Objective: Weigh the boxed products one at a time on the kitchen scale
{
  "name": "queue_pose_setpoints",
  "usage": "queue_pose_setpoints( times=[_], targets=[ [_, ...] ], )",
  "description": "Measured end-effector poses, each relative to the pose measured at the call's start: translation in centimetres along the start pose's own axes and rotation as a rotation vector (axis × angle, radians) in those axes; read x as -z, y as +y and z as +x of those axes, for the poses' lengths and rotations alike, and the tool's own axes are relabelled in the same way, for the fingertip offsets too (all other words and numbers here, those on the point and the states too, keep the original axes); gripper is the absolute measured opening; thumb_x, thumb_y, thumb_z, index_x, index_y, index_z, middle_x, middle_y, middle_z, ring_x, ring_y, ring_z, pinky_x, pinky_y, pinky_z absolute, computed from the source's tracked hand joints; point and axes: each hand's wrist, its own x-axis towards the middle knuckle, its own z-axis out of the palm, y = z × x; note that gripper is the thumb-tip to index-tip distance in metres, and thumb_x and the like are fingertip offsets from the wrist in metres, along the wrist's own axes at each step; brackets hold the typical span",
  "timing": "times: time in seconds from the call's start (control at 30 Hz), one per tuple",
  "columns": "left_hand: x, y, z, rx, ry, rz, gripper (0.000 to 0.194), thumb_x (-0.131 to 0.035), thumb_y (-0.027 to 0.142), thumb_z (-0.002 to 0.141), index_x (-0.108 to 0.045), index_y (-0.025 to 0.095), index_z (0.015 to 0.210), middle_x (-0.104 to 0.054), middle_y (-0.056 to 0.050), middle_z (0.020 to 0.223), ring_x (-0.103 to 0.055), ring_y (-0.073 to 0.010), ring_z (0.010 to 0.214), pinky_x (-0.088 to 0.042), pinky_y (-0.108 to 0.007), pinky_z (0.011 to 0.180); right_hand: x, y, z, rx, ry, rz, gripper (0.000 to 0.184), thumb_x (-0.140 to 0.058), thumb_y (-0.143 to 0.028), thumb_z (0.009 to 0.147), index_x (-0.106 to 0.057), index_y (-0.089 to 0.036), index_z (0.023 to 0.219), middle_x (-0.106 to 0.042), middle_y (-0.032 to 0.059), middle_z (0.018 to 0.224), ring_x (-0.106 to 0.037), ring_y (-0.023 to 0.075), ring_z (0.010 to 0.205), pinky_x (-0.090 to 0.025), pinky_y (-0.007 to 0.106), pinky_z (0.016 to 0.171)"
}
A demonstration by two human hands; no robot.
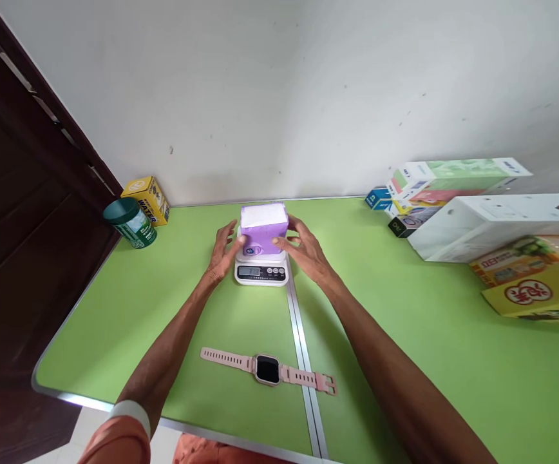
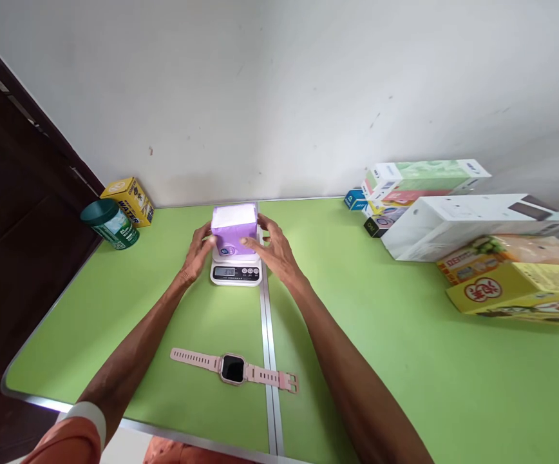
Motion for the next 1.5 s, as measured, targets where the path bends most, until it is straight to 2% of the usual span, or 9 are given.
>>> queue_pose_setpoints(
  times=[0.07, 0.13, 0.23, 0.33, 0.57, 0.73, 1.07, 1.27, 1.5],
  targets=[
    [-0.7, -0.6, -0.6, 0.079, 0.063, -0.246, 0.093, -0.052, 0.095, 0.097, -0.059, 0.030, 0.164, -0.049, -0.014, 0.181, -0.042, -0.0374, 0.171, -0.034, -0.055, 0.143, -0.8, 1.6, -1.2, -0.028, 0.102, 0.084, 0.108, -0.058, -0.101, 0.091, -0.048, -0.034, 0.174, -0.052, 0.0135, 0.180, -0.049, 0.0412, 0.166, -0.040, 0.069, 0.137],
    [-1.4, -0.9, -0.9, 0.183, 0.128, -0.428, 0.087, -0.040, 0.088, 0.106, -0.052, 0.030, 0.170, -0.047, -0.012, 0.184, -0.039, -0.0306, 0.175, -0.029, -0.047, 0.145, -1.6, 3.3, -2.2, -0.076, 0.170, 0.144, 0.109, -0.040, -0.105, 0.094, -0.041, -0.035, 0.178, -0.047, 0.0113, 0.183, -0.042, 0.0382, 0.172, -0.030, 0.067, 0.143],
    [-2.0, -0.7, -1.0, 0.297, 0.183, -0.566, 0.075, -0.025, 0.072, 0.116, -0.041, 0.032, 0.178, -0.045, -0.008, 0.186, -0.039, -0.0223, 0.175, -0.027, -0.042, 0.146, -2.3, 5.1, -3.0, -0.109, 0.203, 0.181, 0.113, -0.034, -0.106, 0.094, -0.039, -0.033, 0.180, -0.049, 0.0118, 0.182, -0.042, 0.0361, 0.172, -0.030, 0.062, 0.144],
    [-2.1, -0.1, -1.0, 0.333, 0.189, -0.621, 0.072, -0.015, 0.062, 0.119, -0.035, 0.030, 0.181, -0.047, -0.008, 0.185, -0.041, -0.0200, 0.174, -0.026, -0.042, 0.147, -2.5, 5.8, -2.9, -0.092, 0.222, 0.207, 0.117, -0.037, -0.107, 0.092, -0.044, -0.029, 0.178, -0.056, 0.0146, 0.177, -0.048, 0.0378, 0.169, -0.034, 0.060, 0.142],
    [-2.1, 0.2, -1.3, 0.351, 0.195, -0.673, 0.074, -0.027, 0.065, 0.119, -0.041, 0.025, 0.178, -0.051, -0.013, 0.182, -0.044, -0.0241, 0.172, -0.029, -0.041, 0.146, -2.3, 6.0, -2.9, -0.070, 0.223, 0.194, 0.111, -0.045, -0.107, 0.090, -0.057, -0.031, 0.170, -0.071, 0.0121, 0.161, -0.061, 0.0392, 0.157, -0.038, 0.065, 0.140],
    [-2.1, 0.2, -1.3, 0.347, 0.210, -0.692, 0.075, -0.039, 0.071, 0.115, -0.046, 0.028, 0.176, -0.055, -0.012, 0.179, -0.044, -0.0269, 0.173, -0.031, -0.044, 0.145, -2.4, 6.0, -3.1, -0.072, 0.244, 0.217, 0.111, -0.046, -0.107, 0.090, -0.060, -0.029, 0.168, -0.074, 0.0141, 0.157, -0.064, 0.0399, 0.154, -0.042, 0.065, 0.138],
    [-1.7, 1.1, -1.6, 0.361, 0.200, -0.668, 0.073, -0.028, 0.065, 0.119, -0.047, 0.022, 0.174, -0.059, -0.017, 0.175, -0.051, -0.0253, 0.169, -0.032, -0.041, 0.144, -2.8, 5.1, -3.1, -0.088, 0.251, 0.282, 0.120, -0.051, -0.110, 0.084, -0.064, -0.020, 0.164, -0.078, 0.0199, 0.148, -0.072, 0.0407, 0.144, -0.053, 0.062, 0.130],
    [-1.5, 1.5, -1.6, 0.385, 0.191, -0.633, 0.073, -0.013, 0.057, 0.121, -0.044, 0.018, 0.174, -0.059, -0.017, 0.175, -0.052, -0.0226, 0.168, -0.033, -0.041, 0.144, -2.8, 4.6, -3.1, -0.112, 0.262, 0.312, 0.124, -0.055, -0.111, 0.079, -0.066, -0.018, 0.161, -0.079, 0.0212, 0.146, -0.072, 0.0420, 0.145, -0.053, 0.063, 0.130],
    [-1.4, 1.3, -1.6, 0.373, 0.190, -0.644, 0.074, -0.029, 0.070, 0.117, -0.048, 0.024, 0.172, -0.062, -0.017, 0.171, -0.051, -0.0275, 0.168, -0.035, -0.048, 0.144, -2.6, 4.8, -3.1, -0.108, 0.231, 0.277, 0.119, -0.051, -0.110, 0.083, -0.065, -0.022, 0.163, -0.078, 0.0188, 0.149, -0.070, 0.0420, 0.148, -0.053, 0.062, 0.130]
  ],
)
